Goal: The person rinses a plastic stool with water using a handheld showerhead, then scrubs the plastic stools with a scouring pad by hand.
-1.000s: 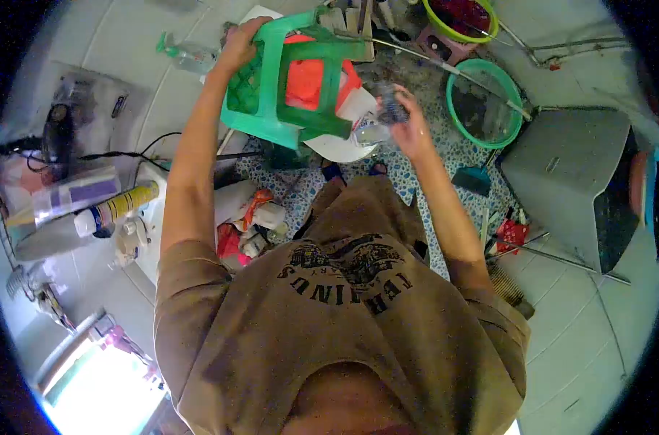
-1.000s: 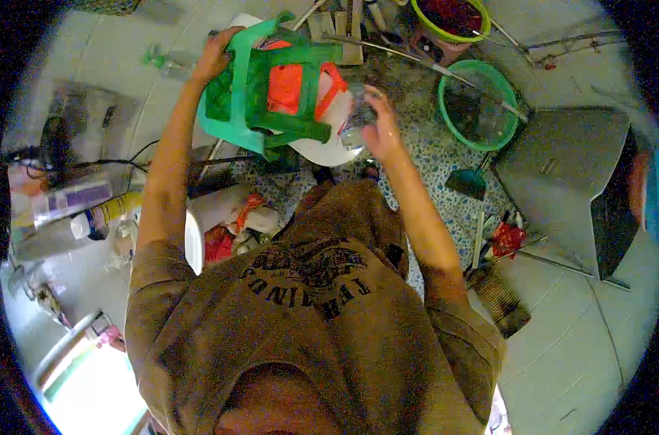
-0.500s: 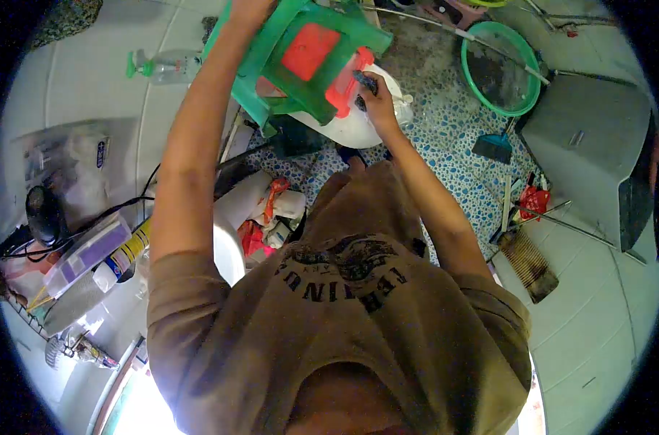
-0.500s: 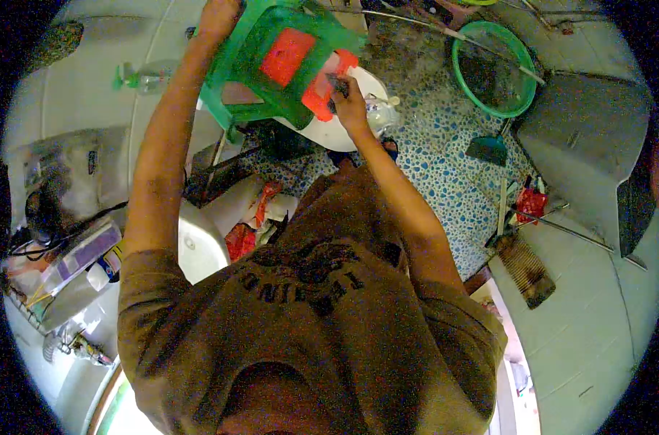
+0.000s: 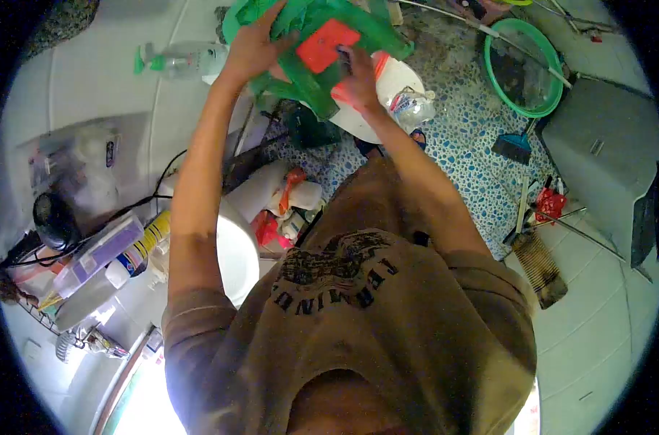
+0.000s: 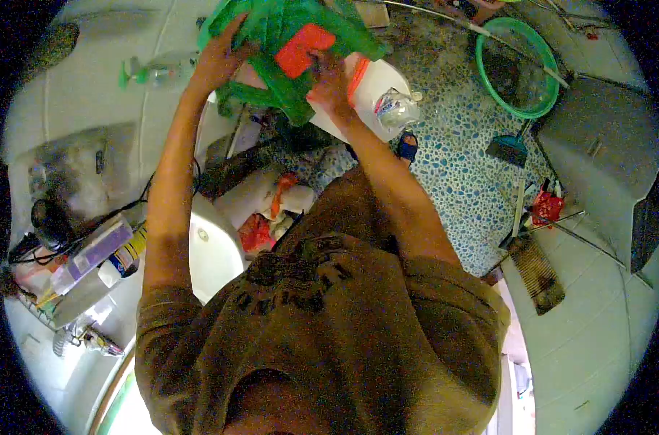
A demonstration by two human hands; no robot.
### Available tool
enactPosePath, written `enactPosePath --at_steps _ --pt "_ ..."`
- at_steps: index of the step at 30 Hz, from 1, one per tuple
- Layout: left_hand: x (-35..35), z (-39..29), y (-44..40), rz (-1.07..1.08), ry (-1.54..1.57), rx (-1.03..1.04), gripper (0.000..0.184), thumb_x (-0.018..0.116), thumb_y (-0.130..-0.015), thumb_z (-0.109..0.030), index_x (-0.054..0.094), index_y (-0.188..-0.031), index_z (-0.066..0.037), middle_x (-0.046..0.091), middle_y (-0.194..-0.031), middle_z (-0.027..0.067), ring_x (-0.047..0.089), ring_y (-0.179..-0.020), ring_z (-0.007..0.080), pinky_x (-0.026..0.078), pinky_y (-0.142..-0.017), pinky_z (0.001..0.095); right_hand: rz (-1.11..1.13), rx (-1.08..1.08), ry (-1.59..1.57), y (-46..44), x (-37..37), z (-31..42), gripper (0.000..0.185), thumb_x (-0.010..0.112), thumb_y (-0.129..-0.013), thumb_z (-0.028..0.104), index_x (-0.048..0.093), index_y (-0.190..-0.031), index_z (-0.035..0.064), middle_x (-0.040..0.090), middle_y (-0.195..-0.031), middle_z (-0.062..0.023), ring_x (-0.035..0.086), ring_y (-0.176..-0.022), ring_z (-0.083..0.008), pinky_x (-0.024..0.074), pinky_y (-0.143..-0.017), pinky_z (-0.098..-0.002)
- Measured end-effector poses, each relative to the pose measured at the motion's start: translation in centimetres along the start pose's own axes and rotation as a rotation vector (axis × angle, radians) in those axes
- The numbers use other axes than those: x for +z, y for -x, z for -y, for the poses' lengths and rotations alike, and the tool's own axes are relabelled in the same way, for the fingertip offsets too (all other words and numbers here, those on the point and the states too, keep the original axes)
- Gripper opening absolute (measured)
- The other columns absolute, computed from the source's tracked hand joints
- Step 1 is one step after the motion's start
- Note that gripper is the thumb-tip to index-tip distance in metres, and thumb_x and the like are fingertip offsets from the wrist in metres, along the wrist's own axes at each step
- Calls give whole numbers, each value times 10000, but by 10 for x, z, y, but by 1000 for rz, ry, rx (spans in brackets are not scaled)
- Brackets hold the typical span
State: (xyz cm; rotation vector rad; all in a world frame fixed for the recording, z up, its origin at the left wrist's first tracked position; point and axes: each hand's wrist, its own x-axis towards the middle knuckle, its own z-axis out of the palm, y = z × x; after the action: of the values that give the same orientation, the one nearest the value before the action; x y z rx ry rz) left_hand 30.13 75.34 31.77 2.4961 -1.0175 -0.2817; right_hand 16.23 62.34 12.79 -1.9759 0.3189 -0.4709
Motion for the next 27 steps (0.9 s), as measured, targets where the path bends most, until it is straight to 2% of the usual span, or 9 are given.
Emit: enactPosePath --at_steps 2,7,12,15,18,20,22,24,27 --pt "5 -1 -5 37 60 -51 546 612 -901 -310 451 -1377 -96 521 -1338 172 508 -1222 342 422 -993 407 -87 -215 0 7 14 10 406 607 -786 74 554 -1186 118 561 -1173 -149 530 -1064 -356 447 -874 -484" --pt "8 -27 6 94 -110 -24 718 599 -864 -375 310 -1455 -86 425 -1397 231 436 -1249 405 354 -1041 453 330 -738 520 12 2 -32 416 588 -794 119 585 -1208 90 541 -1280 -93 471 -1215 -307 363 -1055 -417" --pt "28 -44 -10 108 -94 -40 726 593 -838 -375 334 -1441 -63 575 -1202 248 574 -1055 394 442 -897 485 170 -587 702 -56 -66 -100 487 575 -766 102 552 -1248 35 531 -1308 -93 486 -1206 -313 379 -1052 -403" --pt "30 -42 -24 55 -120 2 738 612 -817 -393 361 -1427 -61 646 -1013 235 628 -874 389 487 -775 485 -15 -229 169 -33 -18 -80 446 556 -802 77 544 -1243 9 574 -1249 -112 541 -1141 -290 439 -994 -376" --pt "13 -61 -24 146 -56 -154 722 611 -818 -386 377 -1414 -51 656 -938 229 632 -809 397 494 -717 485 198 -711 528 -17 -18 -56 365 534 -846 55 556 -1206 -4 637 -1134 -115 624 -983 -240 519 -860 -345" --pt "11 -63 -24 202 -80 -188 726 614 -817 -391 378 -1412 -46 654 -936 234 629 -805 399 492 -713 484 305 -54 -244 -52 -28 -133 329 553 -829 31 584 -1156 13 664 -1005 -83 645 -814 -203 543 -731 -308" --pt "22 -53 -23 232 -115 -235 730 617 -817 -395 379 -1409 -42 652 -935 239 626 -801 402 491 -708 483 349 267 -633 -50 -14 -144 312 562 -821 20 598 -1131 21 677 -941 -67 656 -730 -184 555 -666 -289" --pt "54 -27 -22 -220 -294 182 731 621 -809 -373 376 -1410 -38 654 -885 237 626 -773 397 490 -681 477 238 -248 32 0 23 -90 347 567 -774 15 618 -1117 36 641 -1069 -95 613 -947 -226 503 -854 -348" --pt "23 -61 -21 99 -124 -113 729 628 -800 -355 380 -1408 -38 653 -876 240 623 -763 402 489 -686 478 482 -519 289 23 2 -61 375 576 -732 46 643 -1101 63 570 -1221 -134 495 -1195 -272 383 -1054 -407"
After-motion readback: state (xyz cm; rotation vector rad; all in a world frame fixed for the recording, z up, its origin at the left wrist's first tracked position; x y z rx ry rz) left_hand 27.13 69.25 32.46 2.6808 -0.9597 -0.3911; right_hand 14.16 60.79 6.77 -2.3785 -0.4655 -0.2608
